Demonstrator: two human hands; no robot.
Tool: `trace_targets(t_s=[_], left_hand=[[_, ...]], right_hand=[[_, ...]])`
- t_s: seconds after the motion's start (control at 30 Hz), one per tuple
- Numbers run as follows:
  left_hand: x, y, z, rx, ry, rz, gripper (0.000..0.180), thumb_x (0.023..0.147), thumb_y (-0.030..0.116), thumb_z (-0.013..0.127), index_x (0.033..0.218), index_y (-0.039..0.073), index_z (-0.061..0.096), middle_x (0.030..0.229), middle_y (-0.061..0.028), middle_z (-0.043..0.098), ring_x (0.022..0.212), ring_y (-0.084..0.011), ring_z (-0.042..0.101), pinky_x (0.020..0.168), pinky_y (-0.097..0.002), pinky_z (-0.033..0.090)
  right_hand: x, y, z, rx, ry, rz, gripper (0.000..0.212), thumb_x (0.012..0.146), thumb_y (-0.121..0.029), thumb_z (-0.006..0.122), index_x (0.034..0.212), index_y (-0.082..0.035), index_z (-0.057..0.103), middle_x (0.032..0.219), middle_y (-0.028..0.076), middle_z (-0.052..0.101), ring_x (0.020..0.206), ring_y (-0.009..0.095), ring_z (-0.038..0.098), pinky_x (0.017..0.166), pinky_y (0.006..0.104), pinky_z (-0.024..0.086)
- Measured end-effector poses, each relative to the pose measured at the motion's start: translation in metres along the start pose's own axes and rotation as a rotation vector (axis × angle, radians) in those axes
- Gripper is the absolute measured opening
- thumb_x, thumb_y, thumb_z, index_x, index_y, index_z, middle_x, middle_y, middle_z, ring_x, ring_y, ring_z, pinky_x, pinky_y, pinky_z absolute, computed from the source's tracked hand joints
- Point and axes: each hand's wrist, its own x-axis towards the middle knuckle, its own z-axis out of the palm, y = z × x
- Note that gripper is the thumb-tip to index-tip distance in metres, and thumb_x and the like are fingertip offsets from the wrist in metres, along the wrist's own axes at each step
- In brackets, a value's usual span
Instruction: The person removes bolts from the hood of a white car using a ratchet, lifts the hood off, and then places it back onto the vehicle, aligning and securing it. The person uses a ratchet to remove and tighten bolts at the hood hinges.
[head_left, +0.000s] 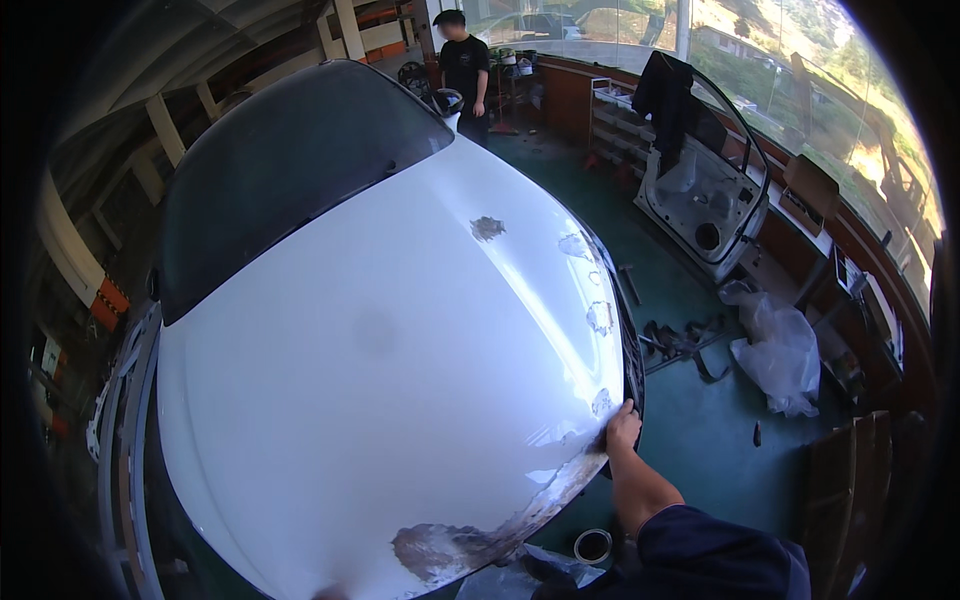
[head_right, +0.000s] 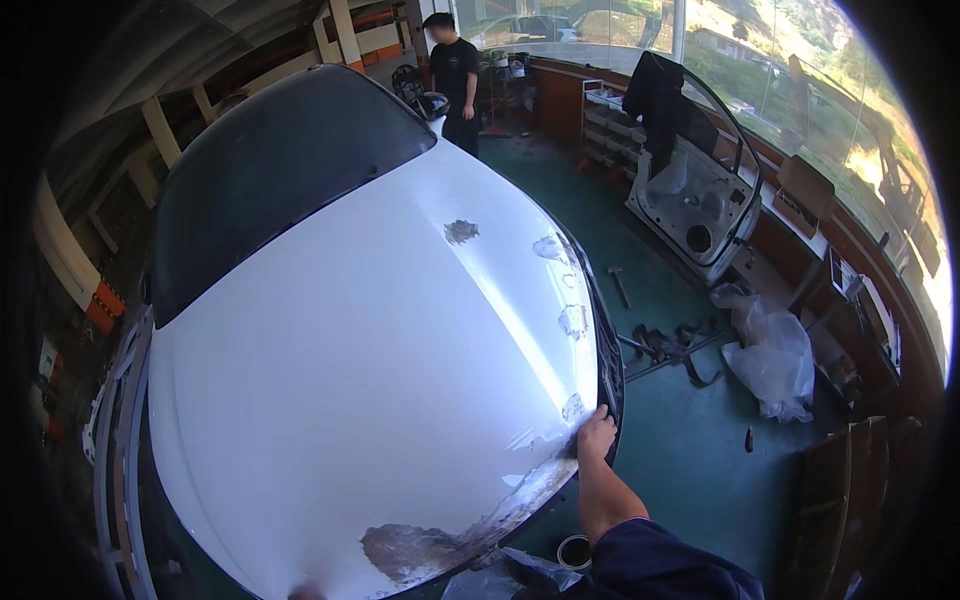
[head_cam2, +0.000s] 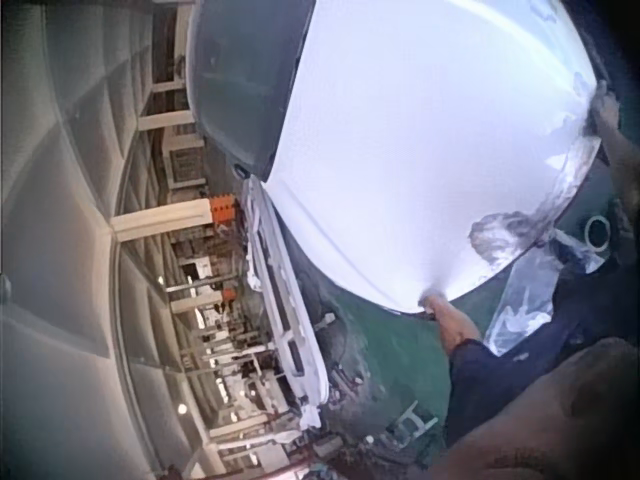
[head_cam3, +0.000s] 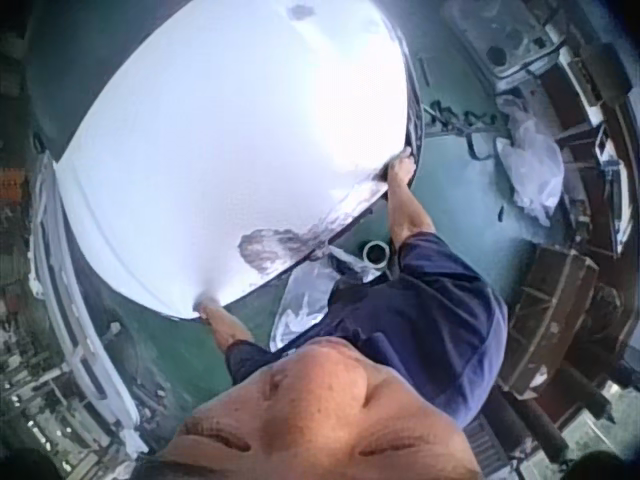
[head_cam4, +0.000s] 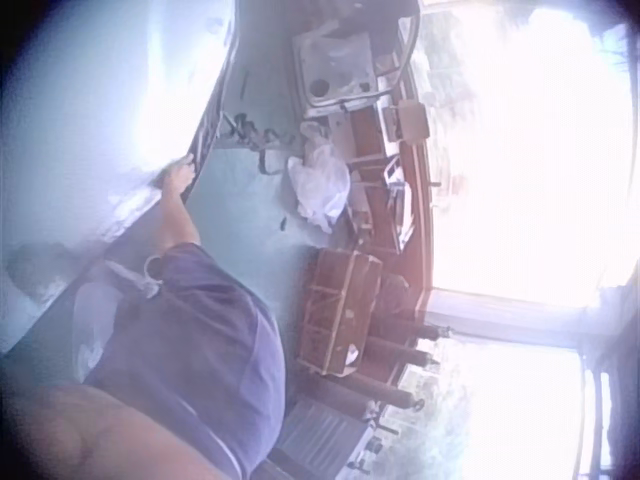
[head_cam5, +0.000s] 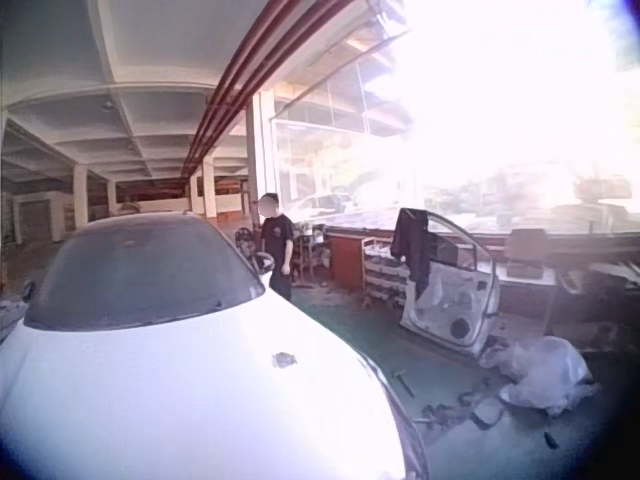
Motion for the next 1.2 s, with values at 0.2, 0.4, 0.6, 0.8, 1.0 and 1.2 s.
trace_targets(t_s=[0.2,0.4,0.6,0.8,1.0,1.2], left_hand=[[0.004,0.007,0.07,0.01,-0.038,-0.048,0.079,0.108,0.066,0.038,0.157,0.005,0.045,0.155,-0.0131,0.054,0.14,-0.0324,0.052,0.115,-0.0553,0.04],[0.011,0.019,0.104,0.012,-0.052,-0.069,0.076,0.109,0.064,0.038,0.155,0.005,0.048,0.153,-0.013,0.056,0.138,-0.0319,0.053,0.114,-0.0539,0.041],[0.013,0.025,0.104,-0.02,-0.064,-0.068,0.073,0.109,0.063,0.039,0.153,0.005,0.05,0.151,-0.0128,0.058,0.135,-0.0314,0.055,0.113,-0.0525,0.042],[0.018,0.017,0.092,-0.04,-0.045,-0.072,0.071,0.11,0.062,0.04,0.151,0.006,0.053,0.148,-0.0127,0.06,0.132,-0.0308,0.057,0.112,-0.0512,0.044],[0.032,0.022,0.1,-0.049,-0.019,-0.084,0.068,0.11,0.06,0.04,0.149,0.006,0.055,0.146,-0.0125,0.061,0.13,-0.0303,0.058,0.112,-0.0498,0.045],[0.026,0.02,0.091,-0.074,-0.013,-0.074,0.066,0.111,0.059,0.041,0.147,0.006,0.058,0.143,-0.0124,0.063,0.127,-0.0298,0.06,0.111,-0.0484,0.046]], right_hand=[[0.003,-0.002,0.009,-0.053,0.103,0.107,0.071,0.109,-0.056,0.039,0.134,0.004,0.066,0.133,0.031,0.066,0.124,0.048,0.063,0.108,0.0531,0.048],[0.002,-0.008,0.008,-0.057,0.085,0.146,0.069,0.108,-0.057,0.042,0.137,0.0,0.067,0.132,0.028,0.069,0.124,0.045,0.065,0.107,0.0515,0.05],[0.001,-0.007,0.008,-0.068,0.08,0.164,0.068,0.108,-0.057,0.041,0.138,-0.002,0.066,0.13,0.028,0.069,0.125,0.046,0.065,0.107,0.0519,0.049],[0.007,0.003,0.01,-0.046,0.071,0.069,0.07,0.109,-0.055,0.039,0.13,0.005,0.068,0.129,0.031,0.069,0.122,0.048,0.064,0.107,0.0499,0.048],[0.014,0.013,0.023,-0.088,0.184,0.078,0.064,0.107,-0.05,0.046,0.133,0.006,0.065,0.13,0.03,0.068,0.123,0.047,0.063,0.107,0.0531,0.048],[0.009,0.002,0.021,-0.115,0.18,0.114,0.061,0.107,-0.049,0.048,0.138,0.002,0.06,0.137,0.03,0.062,0.127,0.048,0.06,0.11,0.0539,0.046]])
